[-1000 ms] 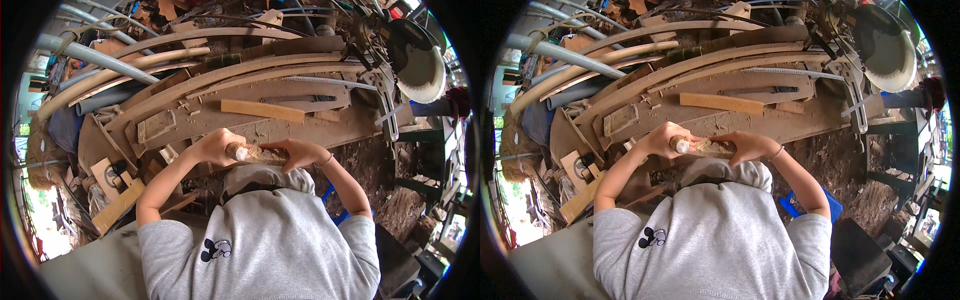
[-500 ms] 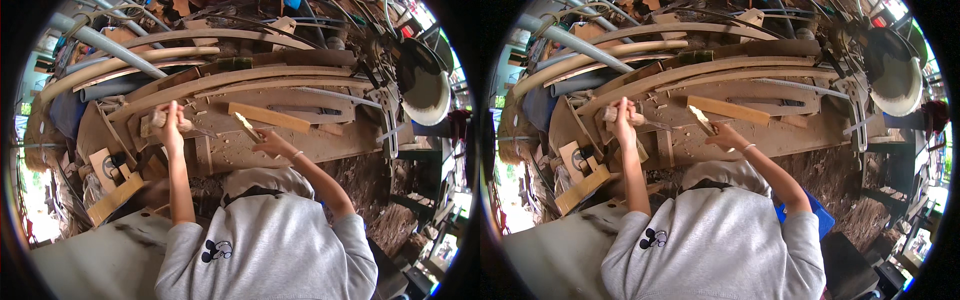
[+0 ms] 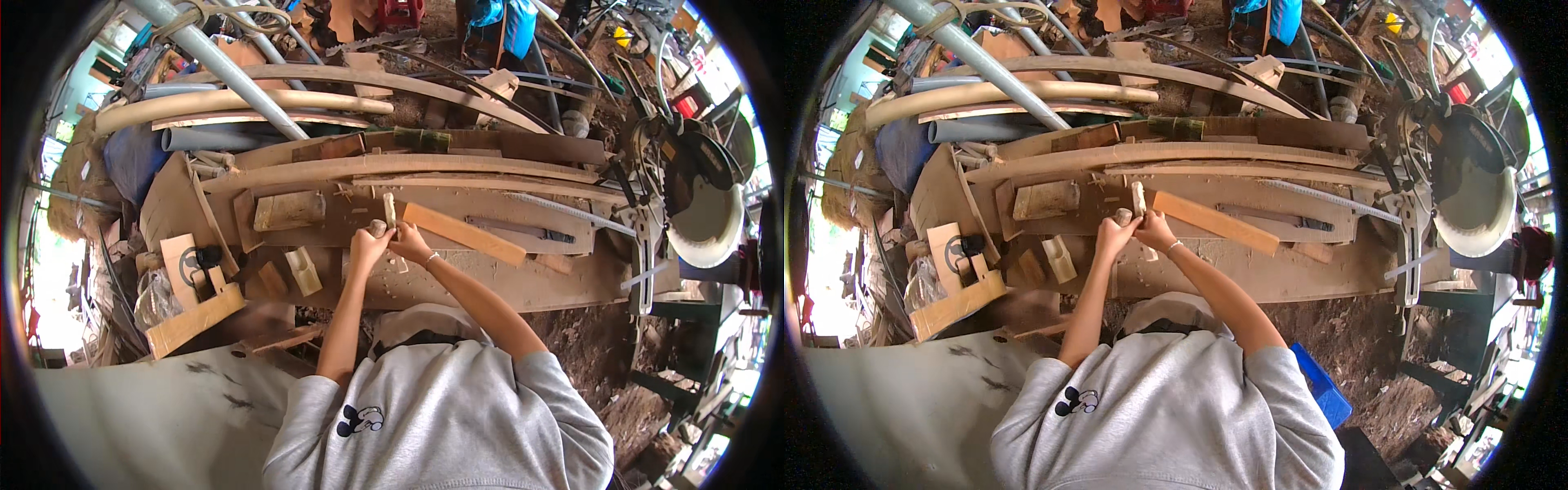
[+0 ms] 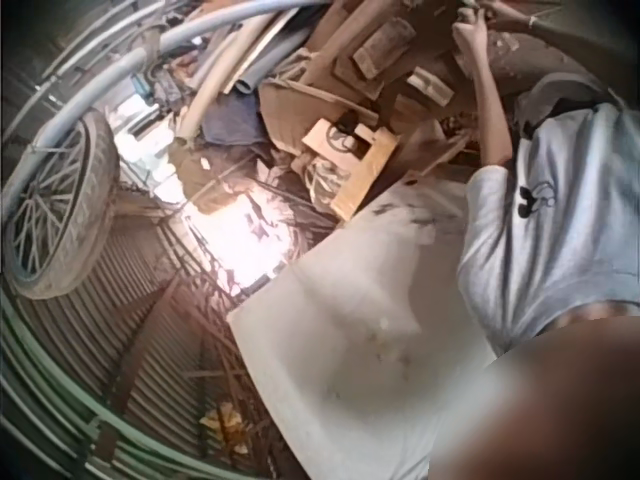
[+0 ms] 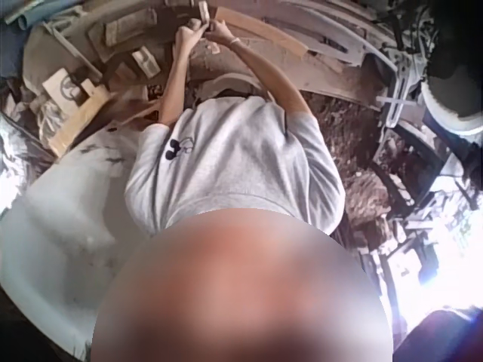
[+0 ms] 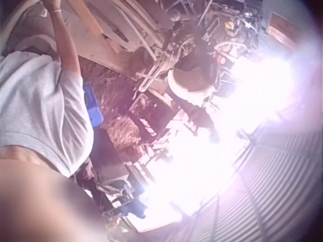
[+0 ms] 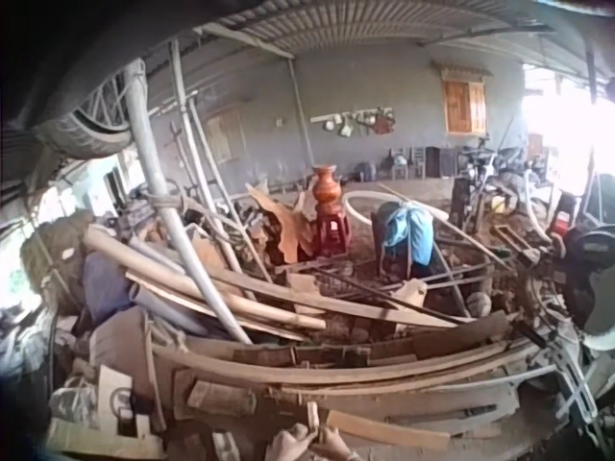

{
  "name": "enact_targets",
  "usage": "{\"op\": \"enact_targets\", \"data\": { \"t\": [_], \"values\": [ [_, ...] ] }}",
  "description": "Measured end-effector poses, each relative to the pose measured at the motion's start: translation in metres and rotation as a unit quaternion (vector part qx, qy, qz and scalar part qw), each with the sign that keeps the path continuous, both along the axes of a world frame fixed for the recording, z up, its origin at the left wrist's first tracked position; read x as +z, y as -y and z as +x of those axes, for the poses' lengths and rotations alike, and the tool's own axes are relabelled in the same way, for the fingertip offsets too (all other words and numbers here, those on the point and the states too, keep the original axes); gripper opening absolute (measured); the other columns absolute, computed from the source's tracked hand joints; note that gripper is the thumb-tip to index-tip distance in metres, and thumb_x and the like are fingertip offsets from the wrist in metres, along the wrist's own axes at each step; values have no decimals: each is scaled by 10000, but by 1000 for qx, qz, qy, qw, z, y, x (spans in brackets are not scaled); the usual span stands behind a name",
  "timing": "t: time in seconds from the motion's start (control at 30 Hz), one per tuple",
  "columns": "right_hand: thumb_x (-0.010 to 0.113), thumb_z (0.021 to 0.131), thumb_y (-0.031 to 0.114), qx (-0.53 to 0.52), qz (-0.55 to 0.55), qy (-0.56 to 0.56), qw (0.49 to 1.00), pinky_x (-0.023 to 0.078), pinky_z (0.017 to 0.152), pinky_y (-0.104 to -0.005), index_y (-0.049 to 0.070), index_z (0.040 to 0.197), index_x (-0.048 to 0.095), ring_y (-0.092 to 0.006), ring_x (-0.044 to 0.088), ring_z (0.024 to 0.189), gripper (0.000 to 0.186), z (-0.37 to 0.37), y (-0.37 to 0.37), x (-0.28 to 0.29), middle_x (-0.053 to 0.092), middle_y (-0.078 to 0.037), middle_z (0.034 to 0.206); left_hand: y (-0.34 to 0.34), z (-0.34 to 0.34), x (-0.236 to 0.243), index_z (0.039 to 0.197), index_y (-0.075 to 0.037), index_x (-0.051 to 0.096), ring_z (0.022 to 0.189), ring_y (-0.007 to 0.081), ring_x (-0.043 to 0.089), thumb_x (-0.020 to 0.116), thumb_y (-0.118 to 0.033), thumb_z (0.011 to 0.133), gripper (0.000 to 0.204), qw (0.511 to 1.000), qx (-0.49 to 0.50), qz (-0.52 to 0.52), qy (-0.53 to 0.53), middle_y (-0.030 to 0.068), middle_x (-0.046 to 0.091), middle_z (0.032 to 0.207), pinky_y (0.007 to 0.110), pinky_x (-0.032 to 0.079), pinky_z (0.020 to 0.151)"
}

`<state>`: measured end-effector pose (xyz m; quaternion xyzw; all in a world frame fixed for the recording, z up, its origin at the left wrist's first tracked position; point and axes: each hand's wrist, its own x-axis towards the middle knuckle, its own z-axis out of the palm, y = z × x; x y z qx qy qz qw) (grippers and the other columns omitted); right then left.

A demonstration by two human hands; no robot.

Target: Carving a piece of wood using a chisel and a wooden mallet.

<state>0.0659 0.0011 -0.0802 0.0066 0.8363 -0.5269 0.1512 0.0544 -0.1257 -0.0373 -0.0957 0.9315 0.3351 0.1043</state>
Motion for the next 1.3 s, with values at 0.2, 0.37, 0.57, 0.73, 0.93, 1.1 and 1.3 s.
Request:
{"op": "enact_targets", "data": {
  "t": [0.2,0.37,0.57,0.73,0.93,1.1,1.3],
  "values": [
    [671,702,308,-11,-51,-25,998,396,900,-369,26,1170,469,-338,455,1071,583,4,-24,-16,467,-233,1140,-30,-17,-5,741,36,638,698,361,623,712,-362,638,418,999,-4,-34,-37,234,613,683,412,496,611],
    [677,657,258,-67,250,-103,960,303,968,-439,62,1247,391,-343,356,1144,685,52,-69,25,370,-195,1229,-25,-33,-8,719,-11,637,671,348,617,648,-275,684,266,996,-15,-19,-82,194,614,662,409,494,578],
    [704,622,222,-149,425,-109,886,264,982,-441,64,1260,367,-339,338,1141,738,108,-154,-9,375,-177,1200,-39,-49,-12,751,-30,631,668,335,619,633,-265,688,244,988,-63,-30,-134,182,618,673,399,503,598],
    [711,604,168,-128,449,-172,867,352,884,-426,42,1162,404,-329,426,1027,649,120,-182,-31,434,-155,1047,-35,-46,-6,794,-70,635,709,306,628,665,-365,698,312,990,-68,0,-121,136,641,725,392,496,611],
    [707,582,158,-158,404,-90,897,452,734,-405,61,1025,443,-332,526,895,525,108,-181,-34,473,-153,966,-23,-52,2,751,-50,610,671,294,626,687,-416,704,377,959,-14,125,-253,135,630,698,349,476,585],
    [707,565,217,-136,356,4,925,487,682,-406,50,977,471,-321,556,861,503,119,-177,-27,495,-162,978,-17,-70,46,575,-79,532,340,42,404,671,-245,787,304,882,73,339,-319,-16,479,451,204,288,341],
    [692,569,292,-98,349,85,928,500,609,-405,53,962,487,-320,609,744,504,132,-169,-32,612,-162,805,-30,-81,109,586,-69,430,343,58,388,579,-129,851,310,814,-6,472,-339,-5,438,444,205,278,340]
  ]
}}
